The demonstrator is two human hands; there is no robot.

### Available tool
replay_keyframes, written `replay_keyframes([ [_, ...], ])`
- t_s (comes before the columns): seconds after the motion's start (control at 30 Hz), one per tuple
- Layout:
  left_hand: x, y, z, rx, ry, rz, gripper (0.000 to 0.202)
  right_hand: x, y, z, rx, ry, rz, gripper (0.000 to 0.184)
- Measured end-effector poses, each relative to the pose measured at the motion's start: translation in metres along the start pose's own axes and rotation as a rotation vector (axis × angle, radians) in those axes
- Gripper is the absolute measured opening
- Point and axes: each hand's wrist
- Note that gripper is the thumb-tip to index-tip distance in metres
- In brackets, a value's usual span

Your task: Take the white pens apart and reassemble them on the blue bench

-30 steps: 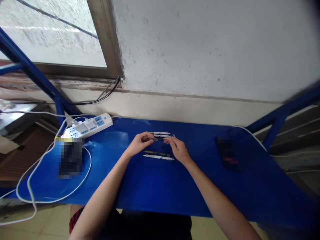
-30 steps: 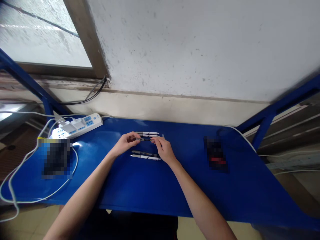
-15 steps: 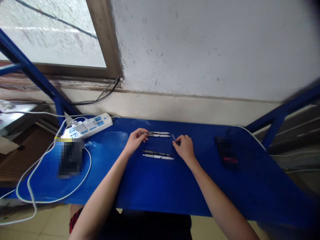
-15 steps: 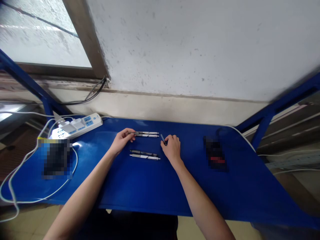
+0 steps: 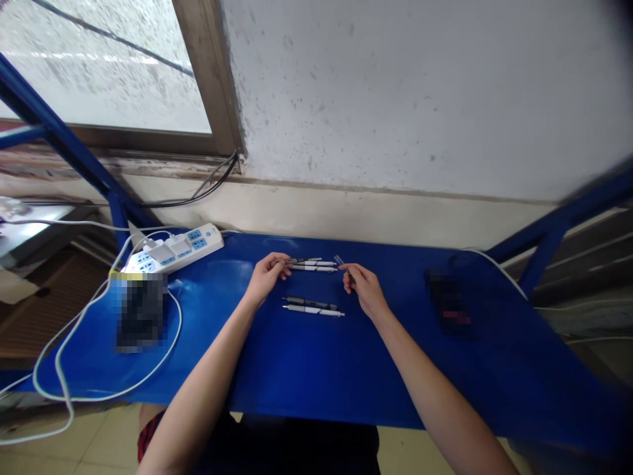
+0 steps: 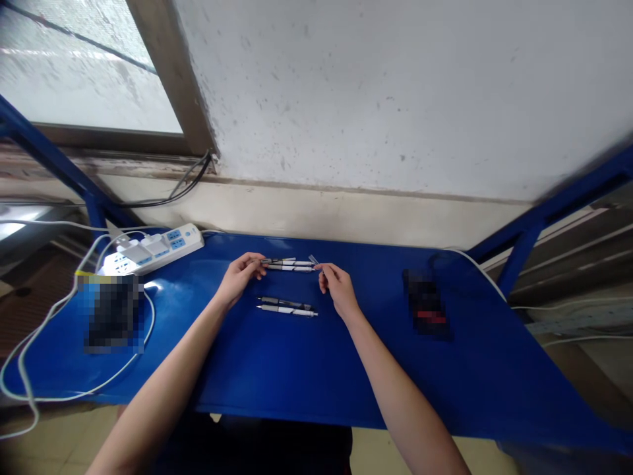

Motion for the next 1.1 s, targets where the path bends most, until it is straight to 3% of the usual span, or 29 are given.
replay_keyframes([
  [0.3,0.002,0.001,-0.002,-0.003,-0.024,0.011,0.029,-0.002,0.001,-0.009,-0.012,0.074,0.115,0.030],
  [0.57,0.003,0.001,0.000,0.021,-0.112,0.042,0.027,-0.003,0.002,-0.009,-0.038,0.141,0.143,0.033],
  [0.9,0.004,0.004,-0.001,0.021,-0.059,0.132,0.028,0.004,0.003,0.004,0.036,-0.268,0.115,0.024],
  [1.1,0.005,0.006,-0.004,0.024,-0.095,0.136,0.030,0.004,0.002,0.000,0.098,-0.325,0.149,0.028],
])
Point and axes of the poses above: each hand's wrist, its own y-axis away from the middle knuckle, its own x-axis out of the palm, z = x × y, and after that the axes turned 13 degrees about -x, right-handed
